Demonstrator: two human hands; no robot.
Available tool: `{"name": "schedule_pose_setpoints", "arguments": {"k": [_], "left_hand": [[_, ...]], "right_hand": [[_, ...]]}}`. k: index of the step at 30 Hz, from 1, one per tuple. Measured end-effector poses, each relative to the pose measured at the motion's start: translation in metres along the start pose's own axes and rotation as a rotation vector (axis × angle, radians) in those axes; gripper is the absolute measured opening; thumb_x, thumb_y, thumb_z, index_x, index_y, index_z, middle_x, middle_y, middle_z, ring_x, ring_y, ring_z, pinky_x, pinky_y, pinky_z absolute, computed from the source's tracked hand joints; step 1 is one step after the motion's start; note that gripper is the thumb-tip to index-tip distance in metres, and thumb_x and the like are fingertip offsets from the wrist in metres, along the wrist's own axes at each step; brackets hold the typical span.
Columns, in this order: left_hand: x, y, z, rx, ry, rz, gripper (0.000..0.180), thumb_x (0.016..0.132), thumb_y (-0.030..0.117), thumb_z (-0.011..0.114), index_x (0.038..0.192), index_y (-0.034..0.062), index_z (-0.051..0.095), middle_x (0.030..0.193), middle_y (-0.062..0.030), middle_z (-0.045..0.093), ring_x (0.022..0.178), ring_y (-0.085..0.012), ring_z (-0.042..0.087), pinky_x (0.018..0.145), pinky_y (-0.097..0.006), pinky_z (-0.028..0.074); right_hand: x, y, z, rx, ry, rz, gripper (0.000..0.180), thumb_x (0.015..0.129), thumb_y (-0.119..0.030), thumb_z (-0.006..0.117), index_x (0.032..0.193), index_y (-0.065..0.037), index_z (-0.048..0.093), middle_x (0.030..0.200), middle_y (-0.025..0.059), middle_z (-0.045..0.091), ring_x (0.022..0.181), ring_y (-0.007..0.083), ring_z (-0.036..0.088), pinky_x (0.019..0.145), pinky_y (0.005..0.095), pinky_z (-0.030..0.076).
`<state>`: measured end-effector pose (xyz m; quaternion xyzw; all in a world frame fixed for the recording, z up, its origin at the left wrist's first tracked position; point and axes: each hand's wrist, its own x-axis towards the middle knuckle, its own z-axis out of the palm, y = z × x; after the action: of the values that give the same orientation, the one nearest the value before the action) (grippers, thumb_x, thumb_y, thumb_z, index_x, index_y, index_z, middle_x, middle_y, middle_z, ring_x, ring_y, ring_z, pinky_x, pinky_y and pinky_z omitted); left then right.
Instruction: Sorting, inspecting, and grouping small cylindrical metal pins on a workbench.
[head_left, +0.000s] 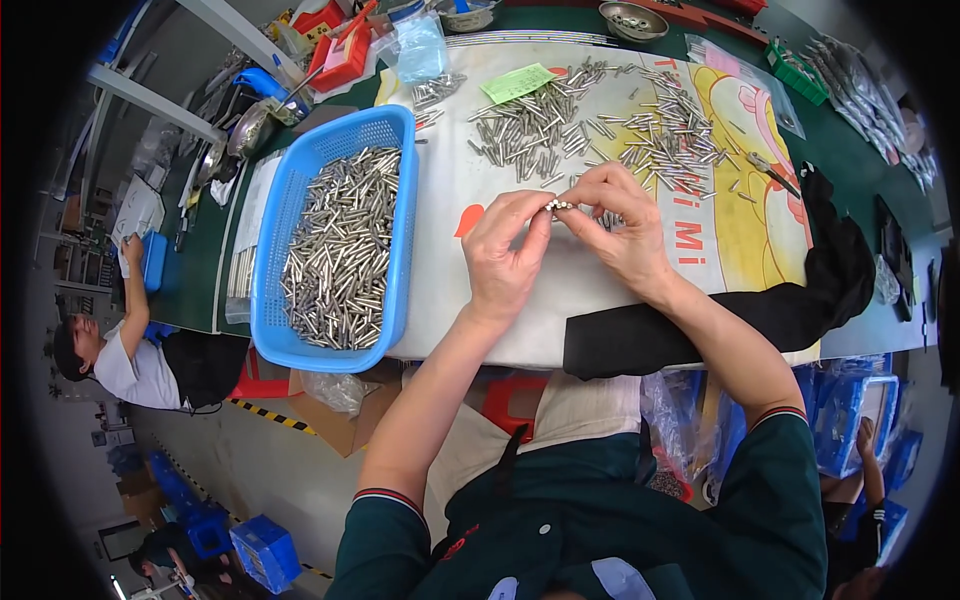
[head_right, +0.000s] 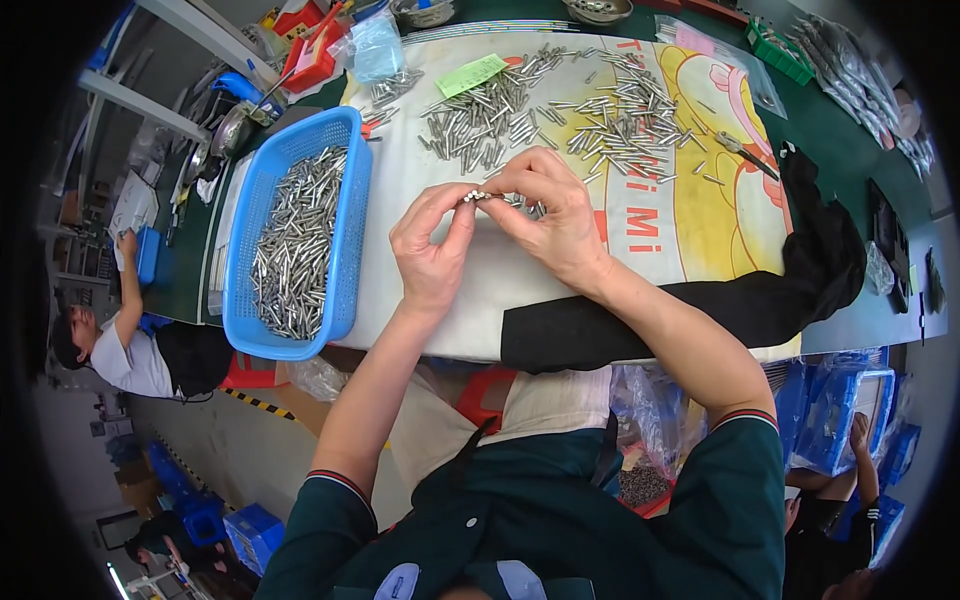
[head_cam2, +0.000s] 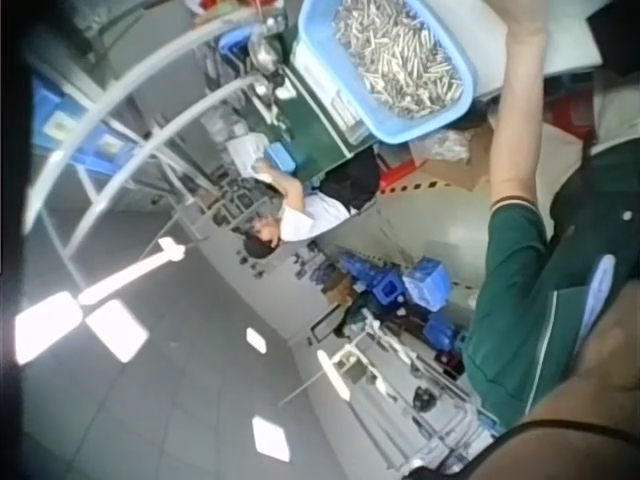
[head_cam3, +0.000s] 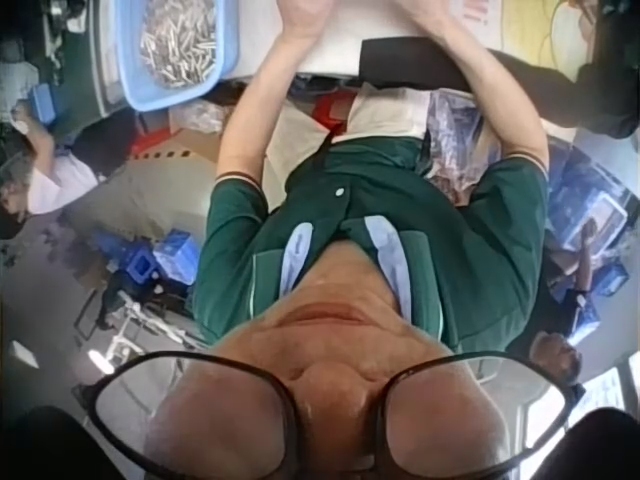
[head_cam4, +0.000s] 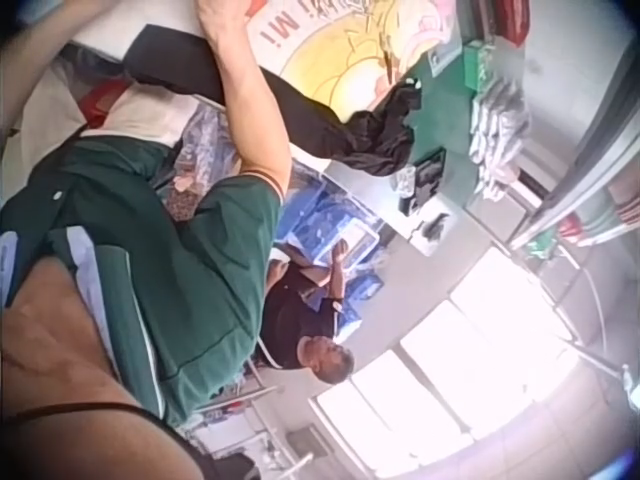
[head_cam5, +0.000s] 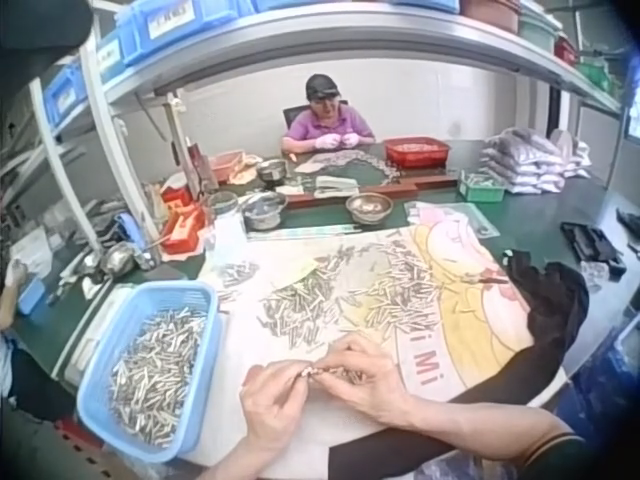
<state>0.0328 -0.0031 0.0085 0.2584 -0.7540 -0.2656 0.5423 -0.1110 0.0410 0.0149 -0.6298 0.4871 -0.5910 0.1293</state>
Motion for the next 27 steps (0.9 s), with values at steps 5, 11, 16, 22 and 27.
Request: {"name": "schedule_pose_setpoints", "arguments": {"k": [5,11,16,22,27], "left_hand": [[0.0004,0.0033,-0.0003,0.06,-0.007,0.033,0.016,0.078,-0.003,0.062,0.093,0.0015,0.064,0.087,-0.0085,0.065,0.076,-0.018,0.064,0.067,-0.029,0.05],[-0.0053,0.0,0.0022,-0.503,-0.098,-0.524,0.013,0.086,0.002,0.056,0.097,-0.0055,0.061,0.088,-0.0096,0.066,0.075,-0.0148,0.065,0.069,-0.026,0.053],[-0.0019,0.0026,-0.0002,-0.628,-0.158,-0.74,0.017,0.09,0.005,0.052,0.101,-0.0063,0.058,0.087,-0.0115,0.065,0.076,-0.0174,0.066,0.07,-0.027,0.055],[-0.0019,0.006,-0.0007,-0.698,-0.177,-0.887,0.018,0.092,0.007,0.048,0.102,-0.0055,0.056,0.087,-0.0125,0.065,0.077,-0.0188,0.066,0.071,-0.029,0.056],[0.0006,0.007,-0.0062,-0.765,-0.222,-0.971,0.016,0.091,0.008,0.05,0.101,-0.0043,0.054,0.088,-0.0137,0.065,0.077,-0.0196,0.067,0.071,-0.029,0.056]], "right_hand": [[-0.0005,0.0,-0.0022,0.006,-0.01,0.016,0.013,0.07,-0.004,0.07,0.083,-0.005,0.067,0.077,0.0034,0.056,0.073,0.0138,0.052,0.055,0.0251,0.042],[0.0002,0.0012,-0.0036,0.057,-0.106,0.223,0.012,0.074,-0.008,0.069,0.08,0.0,0.064,0.074,0.004,0.057,0.063,0.01,0.051,0.054,0.0235,0.042],[0.0009,-0.0019,-0.0055,0.036,-0.16,0.438,0.017,0.073,-0.012,0.069,0.075,0.003,0.062,0.064,0.004,0.058,0.056,0.008,0.048,0.052,0.0232,0.042],[0.002,0.0012,-0.0058,-0.016,-0.19,0.481,0.021,0.071,-0.017,0.069,0.074,0.003,0.063,0.061,0.0047,0.059,0.054,0.0091,0.049,0.052,0.0255,0.043],[0.0025,0.0005,-0.0087,-0.03,-0.251,0.52,0.02,0.071,-0.016,0.067,0.076,0.003,0.064,0.062,0.0056,0.06,0.055,0.0098,0.052,0.054,0.0256,0.044]]}}
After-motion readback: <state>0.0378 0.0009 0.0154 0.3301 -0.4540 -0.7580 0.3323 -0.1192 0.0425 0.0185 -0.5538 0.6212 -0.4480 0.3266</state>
